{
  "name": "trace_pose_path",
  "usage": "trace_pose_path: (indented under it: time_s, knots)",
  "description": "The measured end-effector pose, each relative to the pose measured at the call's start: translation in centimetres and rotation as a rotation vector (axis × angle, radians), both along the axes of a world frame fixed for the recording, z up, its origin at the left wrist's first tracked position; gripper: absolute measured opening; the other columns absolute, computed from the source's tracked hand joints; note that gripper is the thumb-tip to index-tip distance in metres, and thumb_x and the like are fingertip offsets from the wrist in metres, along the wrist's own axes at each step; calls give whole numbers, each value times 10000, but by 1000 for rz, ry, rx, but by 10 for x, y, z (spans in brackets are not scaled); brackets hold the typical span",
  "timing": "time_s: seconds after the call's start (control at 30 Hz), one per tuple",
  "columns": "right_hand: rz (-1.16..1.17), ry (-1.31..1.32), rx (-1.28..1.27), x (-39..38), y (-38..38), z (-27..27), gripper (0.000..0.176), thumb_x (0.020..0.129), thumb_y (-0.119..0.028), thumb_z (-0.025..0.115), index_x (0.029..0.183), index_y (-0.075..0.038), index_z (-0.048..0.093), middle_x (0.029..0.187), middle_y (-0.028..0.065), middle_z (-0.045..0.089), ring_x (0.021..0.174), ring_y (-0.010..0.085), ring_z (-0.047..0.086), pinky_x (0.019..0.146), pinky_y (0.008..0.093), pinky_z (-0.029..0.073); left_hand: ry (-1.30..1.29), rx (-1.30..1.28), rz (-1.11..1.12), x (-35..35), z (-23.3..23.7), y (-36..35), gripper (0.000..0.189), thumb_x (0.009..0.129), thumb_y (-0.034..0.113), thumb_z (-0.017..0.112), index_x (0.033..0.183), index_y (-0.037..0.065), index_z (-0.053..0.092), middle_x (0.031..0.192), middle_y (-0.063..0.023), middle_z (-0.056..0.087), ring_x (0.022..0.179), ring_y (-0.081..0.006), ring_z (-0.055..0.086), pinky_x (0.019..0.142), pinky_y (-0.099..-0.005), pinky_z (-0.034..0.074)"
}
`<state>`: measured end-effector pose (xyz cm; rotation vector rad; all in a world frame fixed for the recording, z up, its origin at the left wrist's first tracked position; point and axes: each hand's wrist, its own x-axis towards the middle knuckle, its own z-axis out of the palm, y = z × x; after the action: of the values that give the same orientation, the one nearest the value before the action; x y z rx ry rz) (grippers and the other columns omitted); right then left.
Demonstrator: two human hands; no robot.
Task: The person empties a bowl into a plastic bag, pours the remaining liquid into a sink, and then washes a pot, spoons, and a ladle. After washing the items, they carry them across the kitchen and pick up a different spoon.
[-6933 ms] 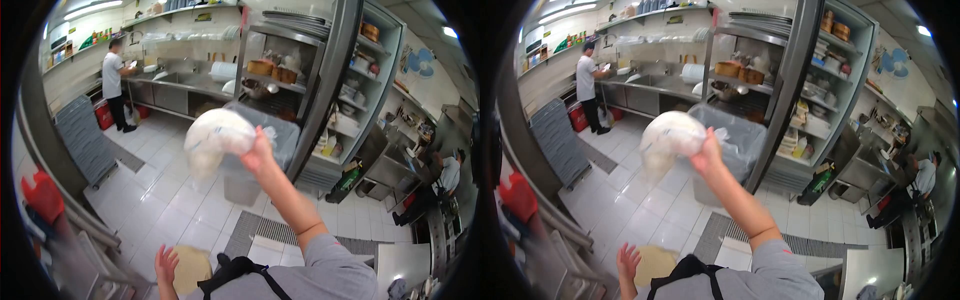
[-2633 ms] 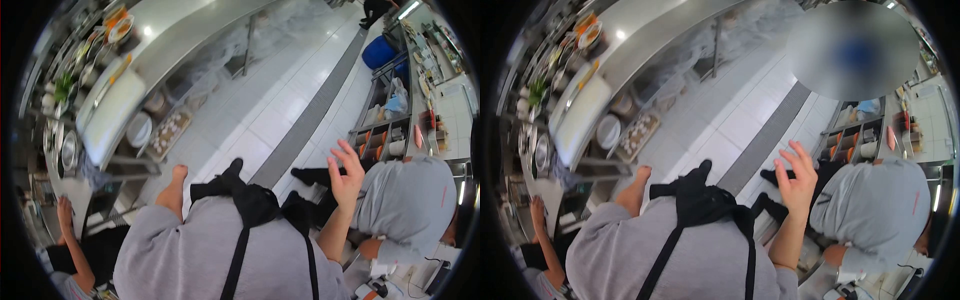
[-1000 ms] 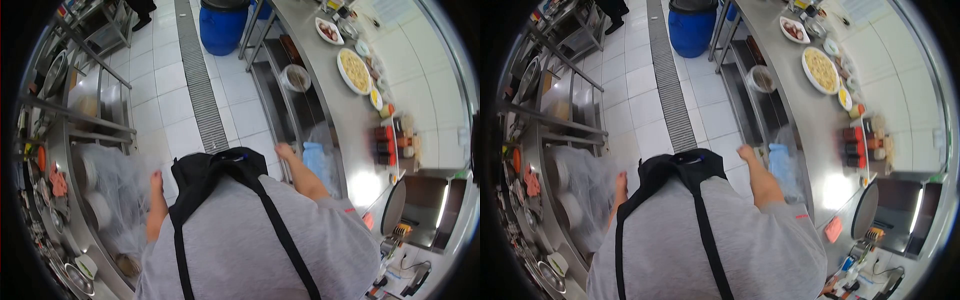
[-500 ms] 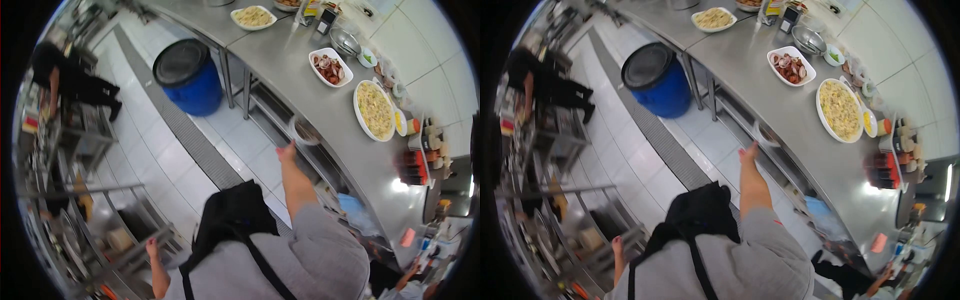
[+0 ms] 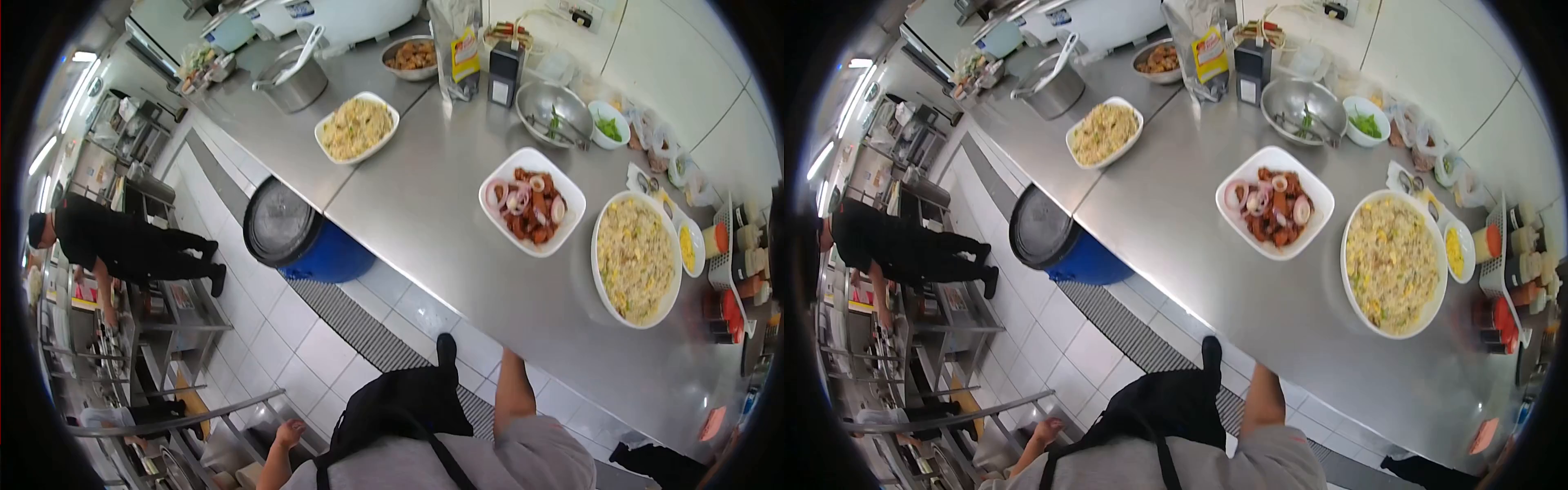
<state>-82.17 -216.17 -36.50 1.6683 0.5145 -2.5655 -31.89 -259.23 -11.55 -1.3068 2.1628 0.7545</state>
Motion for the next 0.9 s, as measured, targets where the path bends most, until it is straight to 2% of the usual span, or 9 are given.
trace_pose_path:
  time_s: [0.3,0.5,0.53,0.63,0.7,0.73,0.77,0.8,0.9]
  knots:
    - [-14,21,149,8,60,-18,440,809,-290,465,1118,9,371,980,167,495,866,288,540,664,421,498,153,-2,138,-119,7,-56,240,720,179,604,909,33,587,876,-123,613,807,-206,588,715,-286,450]
    - [134,147,456,67,70,5,393,812,-235,472,1101,17,384,976,157,513,843,280,559,626,406,518,49,-64,-410,-166,-9,-76,296,699,229,603,942,62,574,896,-180,580,857,-319,555,735,-368,442]
    - [162,138,519,90,67,17,385,813,-225,473,1098,18,387,975,155,516,839,279,562,620,403,521,51,-85,-495,-175,-16,-81,316,702,253,595,965,81,563,882,-195,565,862,-371,526,732,-405,431]
    - [163,118,600,163,41,61,362,814,-197,477,1090,22,393,973,150,524,828,276,571,601,396,531,188,-29,-722,-249,-10,-57,252,731,150,568,968,63,559,876,-162,566,771,-272,566,681,-344,450]
    - [55,-24,517,185,15,159,310,792,-116,448,1067,24,417,973,170,536,715,250,597,556,340,538,475,28,-896,-286,-47,-63,284,719,165,577,962,22,552,850,-154,573,721,-269,560,652,-352,443]
    - [75,26,545,202,7,190,322,785,-107,435,1076,29,410,943,164,549,714,250,598,540,339,539,383,143,-850,-318,-28,-36,302,712,179,587,967,20,549,840,-147,576,715,-250,561,635,-331,439]
    - [100,73,573,224,0,208,335,778,-98,423,1086,33,402,913,157,562,712,251,600,525,337,539,519,83,-1086,-341,-18,-12,290,722,175,582,970,30,550,846,-134,573,698,-207,555,616,-296,433]
    - [118,61,592,244,0,211,336,766,-93,407,1075,37,419,881,147,572,688,246,603,502,336,535,531,321,-970,-358,-7,15,275,738,172,571,977,40,547,870,-121,570,689,-183,546,620,-275,430]
    - [216,60,755,289,-9,271,313,753,-83,414,1038,36,460,854,139,581,664,235,604,496,328,532,501,694,-1050,-384,32,100,322,772,192,565,1046,34,507,955,-82,564,786,-169,549,726,-262,425]
